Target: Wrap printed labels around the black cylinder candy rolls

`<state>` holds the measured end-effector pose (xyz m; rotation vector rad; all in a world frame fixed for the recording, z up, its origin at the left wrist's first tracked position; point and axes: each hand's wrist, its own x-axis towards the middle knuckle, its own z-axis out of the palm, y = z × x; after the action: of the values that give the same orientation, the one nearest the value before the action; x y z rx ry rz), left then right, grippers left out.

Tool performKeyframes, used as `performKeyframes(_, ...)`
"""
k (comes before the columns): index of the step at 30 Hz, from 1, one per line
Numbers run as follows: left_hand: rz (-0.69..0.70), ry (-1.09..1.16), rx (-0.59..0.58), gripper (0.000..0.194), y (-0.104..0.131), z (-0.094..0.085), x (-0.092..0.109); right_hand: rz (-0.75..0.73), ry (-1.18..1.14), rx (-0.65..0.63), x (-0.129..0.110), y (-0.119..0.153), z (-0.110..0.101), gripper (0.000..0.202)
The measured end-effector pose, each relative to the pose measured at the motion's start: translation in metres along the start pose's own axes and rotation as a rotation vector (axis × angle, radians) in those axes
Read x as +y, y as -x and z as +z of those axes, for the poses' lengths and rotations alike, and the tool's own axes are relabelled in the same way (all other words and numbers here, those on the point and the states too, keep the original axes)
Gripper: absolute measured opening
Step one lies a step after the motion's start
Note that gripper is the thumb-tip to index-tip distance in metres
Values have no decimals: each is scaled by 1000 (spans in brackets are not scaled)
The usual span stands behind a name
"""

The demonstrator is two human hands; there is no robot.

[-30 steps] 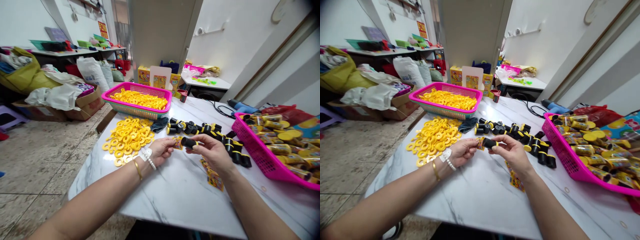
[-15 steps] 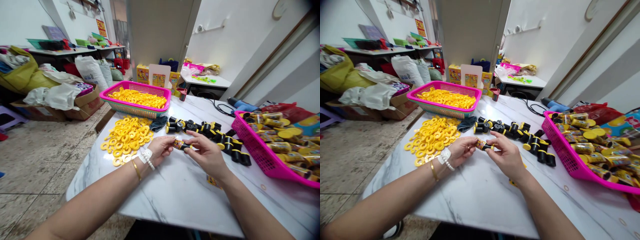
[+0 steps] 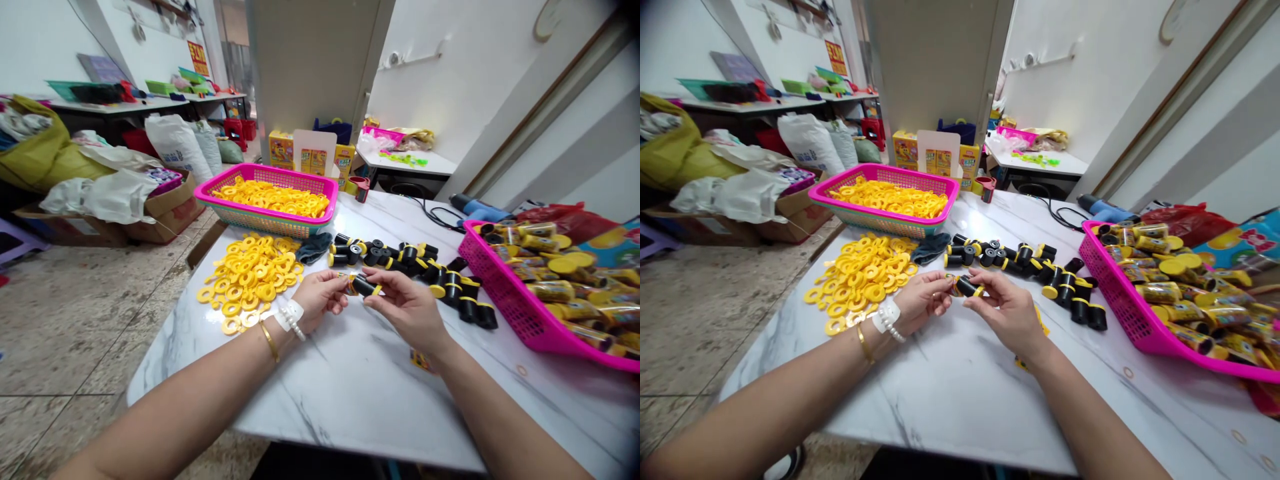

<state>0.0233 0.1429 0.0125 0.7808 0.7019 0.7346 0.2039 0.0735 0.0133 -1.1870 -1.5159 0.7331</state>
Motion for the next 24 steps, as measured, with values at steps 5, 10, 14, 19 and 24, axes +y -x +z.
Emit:
performKeyframes(5,13,59,41,6,-6,-6,4,60,-36,1,-1,-2,-5,29)
performKeyframes(10,-89,169,71,7,-7,-5,9,113,-112,103,-9,-5,-6,33)
performKeyframes(14,-127,267,73,8,-5,-2,10,165,-127,130,-7,-7,-2,35)
performKeyframes(19,-126,251,41,7,-3,0,8,153,-36,152,4,-4,1,33)
performKeyframes(24,-78,182,13,12,-2,0,5,165,-46,25,0,2,4,32)
